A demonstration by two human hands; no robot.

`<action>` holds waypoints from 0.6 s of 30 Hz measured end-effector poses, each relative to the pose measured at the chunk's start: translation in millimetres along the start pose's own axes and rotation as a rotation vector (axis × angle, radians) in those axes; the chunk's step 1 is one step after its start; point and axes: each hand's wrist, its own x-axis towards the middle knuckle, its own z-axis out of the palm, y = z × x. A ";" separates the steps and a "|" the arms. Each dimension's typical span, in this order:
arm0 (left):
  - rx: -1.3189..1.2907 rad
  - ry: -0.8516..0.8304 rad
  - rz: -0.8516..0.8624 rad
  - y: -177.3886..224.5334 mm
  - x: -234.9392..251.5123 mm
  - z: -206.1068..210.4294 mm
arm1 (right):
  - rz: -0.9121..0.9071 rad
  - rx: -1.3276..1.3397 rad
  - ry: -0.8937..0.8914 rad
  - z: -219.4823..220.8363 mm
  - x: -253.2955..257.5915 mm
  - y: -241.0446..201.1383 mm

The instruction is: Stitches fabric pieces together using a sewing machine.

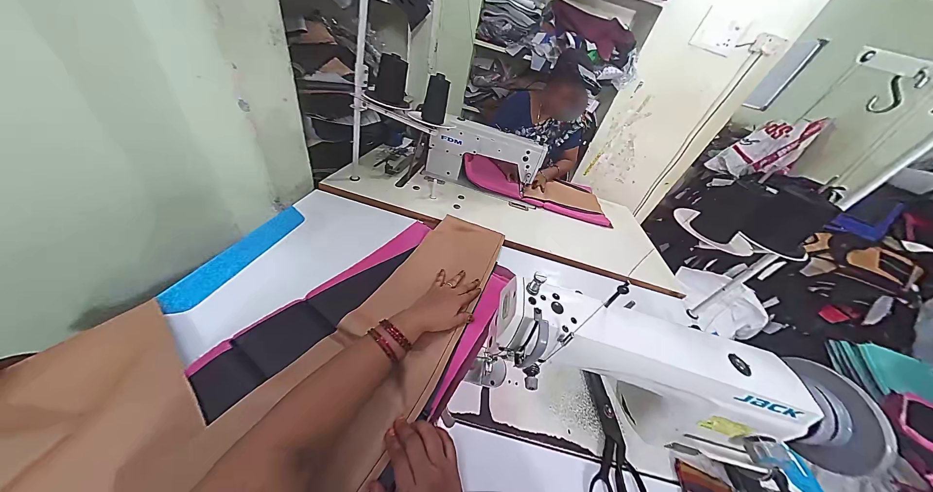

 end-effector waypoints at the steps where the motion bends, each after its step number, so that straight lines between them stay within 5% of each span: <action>1: -0.019 0.014 0.008 -0.8 1.8 0.1 | 0.002 0.004 -0.002 -0.1 -0.1 0.1; 12: -0.045 0.157 -0.015 -13.1 57.0 -6.8 | -0.012 0.019 0.023 -1.0 4.0 2.8; 18: -0.068 0.171 -0.023 -12.0 20.2 4.6 | -0.177 -0.016 -0.092 -9.3 -11.4 -5.0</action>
